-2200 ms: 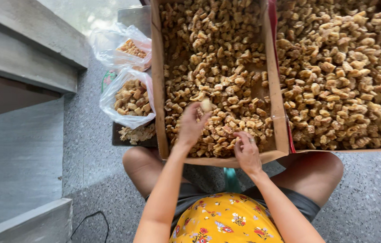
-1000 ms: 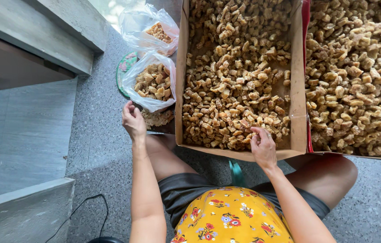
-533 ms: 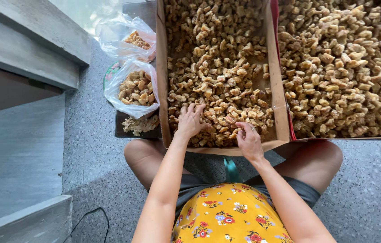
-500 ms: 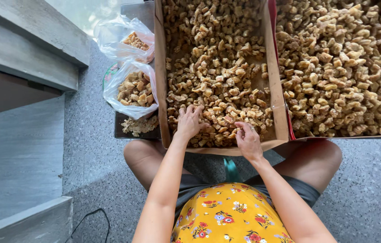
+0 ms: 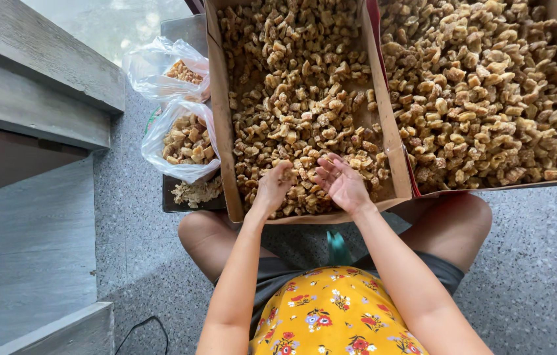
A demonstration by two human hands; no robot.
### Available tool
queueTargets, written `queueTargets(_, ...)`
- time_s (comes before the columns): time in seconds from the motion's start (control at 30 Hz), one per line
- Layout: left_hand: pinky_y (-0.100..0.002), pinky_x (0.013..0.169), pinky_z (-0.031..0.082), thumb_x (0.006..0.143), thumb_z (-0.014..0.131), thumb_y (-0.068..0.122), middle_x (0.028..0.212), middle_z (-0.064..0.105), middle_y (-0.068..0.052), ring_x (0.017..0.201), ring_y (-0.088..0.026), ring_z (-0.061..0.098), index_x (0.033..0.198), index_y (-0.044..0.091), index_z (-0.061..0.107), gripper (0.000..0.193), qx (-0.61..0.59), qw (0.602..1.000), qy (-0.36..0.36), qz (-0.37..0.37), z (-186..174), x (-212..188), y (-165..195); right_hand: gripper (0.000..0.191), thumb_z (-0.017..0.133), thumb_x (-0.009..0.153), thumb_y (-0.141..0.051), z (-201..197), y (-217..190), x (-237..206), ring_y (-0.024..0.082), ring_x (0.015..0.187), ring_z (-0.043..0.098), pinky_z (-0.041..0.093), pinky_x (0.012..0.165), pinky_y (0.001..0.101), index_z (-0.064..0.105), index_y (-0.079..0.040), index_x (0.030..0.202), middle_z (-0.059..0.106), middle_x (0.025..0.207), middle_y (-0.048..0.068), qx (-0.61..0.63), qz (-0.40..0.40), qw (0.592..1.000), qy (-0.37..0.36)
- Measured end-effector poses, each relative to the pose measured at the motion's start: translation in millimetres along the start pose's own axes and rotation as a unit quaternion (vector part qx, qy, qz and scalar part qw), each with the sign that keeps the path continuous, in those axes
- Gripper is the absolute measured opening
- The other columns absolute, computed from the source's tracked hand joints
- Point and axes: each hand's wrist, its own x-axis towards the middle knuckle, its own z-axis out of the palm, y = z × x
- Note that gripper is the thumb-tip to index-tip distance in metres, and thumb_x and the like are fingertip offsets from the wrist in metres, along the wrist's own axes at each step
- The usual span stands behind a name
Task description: The person sits on the floor and sorts dried fruit pieces by hand from a large cardboard box into smaller plastic bags. They repeatedly scoop, separate, and transfer the pieces, occasionally breaking up clumps.
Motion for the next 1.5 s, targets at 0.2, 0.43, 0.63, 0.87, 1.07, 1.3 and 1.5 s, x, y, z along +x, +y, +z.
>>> queueTargets(0.2,-0.040,0.099,0.052,0.084,0.073,-0.002,0.130,0.061,-0.016,0.117,-0.031,0.062,0.142,0.015,0.062,0.062,-0.049,0.978,-0.158,0.128,5,-10,58,0.053,0.041,0.105,-0.055,14,14,-7,0.030,0.111,0.067,0.060,0.086,0.0492,0.058,-0.012,0.132,0.069,0.124,0.017,0.029,0.026,0.996,-0.081)
queueTargets(0.43,-0.031,0.077,0.059,0.099,0.063,0.018,0.112,0.072,-0.007,0.086,-0.017,0.069,0.136,0.013,0.064,0.038,-0.108,0.991,-0.077,-0.020,7,-7,59,0.062,0.039,0.105,-0.060,10,4,-16,0.034,0.122,0.063,0.054,0.103,0.0541,0.060,-0.012,0.138,0.066,0.132,0.014,0.069,0.033,0.997,-0.024)
queueTargets(0.63,-0.029,0.077,0.057,0.110,0.049,0.039,0.124,0.069,-0.013,0.096,-0.014,0.066,0.140,0.006,0.060,0.046,-0.289,0.951,-0.092,-0.054,15,1,46,0.077,0.034,0.101,-0.068,14,7,-16,0.034,0.123,0.064,0.048,0.112,0.0573,0.060,-0.006,0.138,0.067,0.130,0.017,0.028,0.044,0.998,-0.023)
queueTargets(0.87,-0.035,0.096,0.056,0.110,0.049,0.032,0.141,0.063,-0.013,0.115,-0.023,0.065,0.147,0.008,0.054,0.044,-0.162,0.986,-0.028,0.025,14,3,46,0.071,0.035,0.100,-0.067,13,6,-16,0.031,0.114,0.069,0.050,0.110,0.0537,0.058,-0.008,0.132,0.068,0.121,0.014,0.073,0.066,0.995,-0.034)
queueTargets(1.07,-0.044,0.106,0.051,0.099,0.061,0.006,0.138,0.060,-0.017,0.124,-0.034,0.058,0.144,0.010,0.056,0.046,0.106,0.994,0.011,0.015,6,-6,15,0.032,0.067,0.106,-0.031,2,6,-10,0.021,0.095,0.067,0.062,0.079,0.0302,0.062,-0.011,0.130,0.065,0.110,0.009,0.106,-0.007,0.990,-0.095)
queueTargets(1.3,-0.050,0.097,0.049,0.079,0.077,0.008,0.138,0.053,-0.018,0.115,-0.041,0.050,0.134,0.017,0.059,0.059,0.275,0.952,0.001,0.137,39,-6,8,0.038,0.070,0.106,-0.045,-13,4,-3,0.019,0.083,0.064,0.057,0.063,0.0266,0.067,-0.008,0.099,0.065,0.101,0.010,0.157,-0.009,0.982,-0.103)
queueTargets(1.5,-0.044,0.094,0.054,0.095,0.076,0.015,0.116,0.058,-0.018,0.108,-0.034,0.060,0.128,0.015,0.061,0.037,0.156,0.988,0.019,-0.006,27,-1,-12,0.049,0.063,0.094,-0.056,6,1,-11,0.029,0.103,0.071,0.064,0.090,0.0449,0.068,-0.007,0.090,0.072,0.107,0.012,0.147,-0.010,0.989,-0.013)
